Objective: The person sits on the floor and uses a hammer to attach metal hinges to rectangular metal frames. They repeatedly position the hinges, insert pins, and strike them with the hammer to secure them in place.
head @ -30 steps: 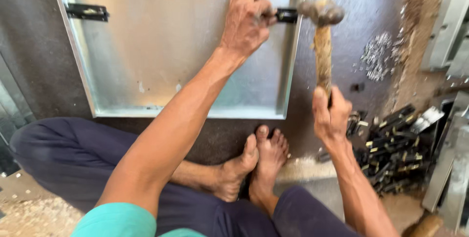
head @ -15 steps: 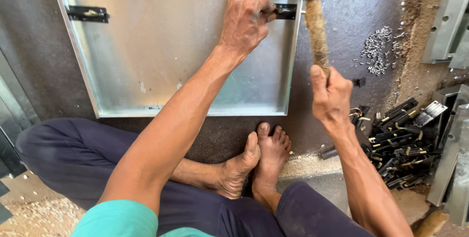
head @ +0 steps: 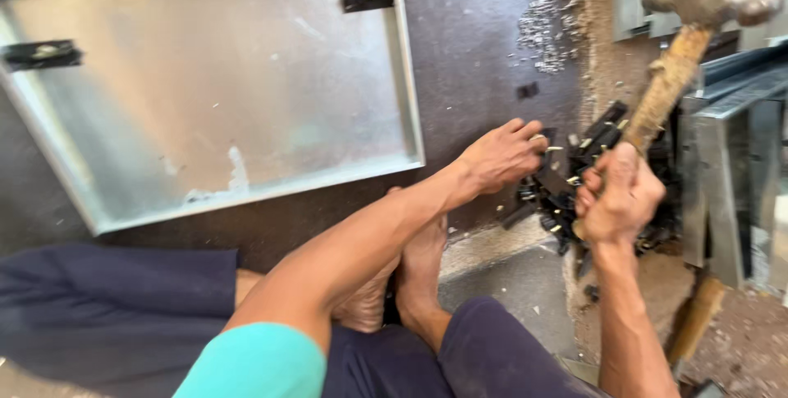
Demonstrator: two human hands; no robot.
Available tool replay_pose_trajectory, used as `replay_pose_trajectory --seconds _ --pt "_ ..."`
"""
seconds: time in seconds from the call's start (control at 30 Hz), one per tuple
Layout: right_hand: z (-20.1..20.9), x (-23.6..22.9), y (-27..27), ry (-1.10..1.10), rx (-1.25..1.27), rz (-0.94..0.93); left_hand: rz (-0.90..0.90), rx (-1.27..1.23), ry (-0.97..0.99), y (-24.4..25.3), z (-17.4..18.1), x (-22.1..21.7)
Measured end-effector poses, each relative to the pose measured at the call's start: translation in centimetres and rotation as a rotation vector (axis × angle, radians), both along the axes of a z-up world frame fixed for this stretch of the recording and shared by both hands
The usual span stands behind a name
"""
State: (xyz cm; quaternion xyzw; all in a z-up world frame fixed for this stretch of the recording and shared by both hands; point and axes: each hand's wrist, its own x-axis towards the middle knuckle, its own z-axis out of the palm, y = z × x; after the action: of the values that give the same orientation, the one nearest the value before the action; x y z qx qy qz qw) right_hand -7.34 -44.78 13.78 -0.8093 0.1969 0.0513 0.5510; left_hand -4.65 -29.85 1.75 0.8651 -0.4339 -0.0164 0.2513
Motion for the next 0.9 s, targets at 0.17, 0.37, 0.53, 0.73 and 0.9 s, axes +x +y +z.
replay_pose_trajectory --seconds 0.17,0.37,0.53,0.73,0.9 --pt "0.2 -1.4 -0.6 0.072 -0.090 0.014 0.393 -0.694 0.250 6.8 -0.4 1.7" --pt "-1.4 -2.2 3.6 0.308 -0.085 0.116 0.769 -0.982 0.262 21.3 1.5 8.4" --pt "-2.1 -2.7 6.3 0.414 -0.174 0.380 0.746 -0.574 0.224 24.4 1.0 10.2" --pt "-3.0 -2.0 7.7 0.465 -0.259 0.421 0.662 -0.612 0.128 24.6 -0.6 10.5" --pt "0.9 2.5 8.9 -0.133 -0.177 0.517 0.700 -0.504 0.267 24.4 -1.1 10.6"
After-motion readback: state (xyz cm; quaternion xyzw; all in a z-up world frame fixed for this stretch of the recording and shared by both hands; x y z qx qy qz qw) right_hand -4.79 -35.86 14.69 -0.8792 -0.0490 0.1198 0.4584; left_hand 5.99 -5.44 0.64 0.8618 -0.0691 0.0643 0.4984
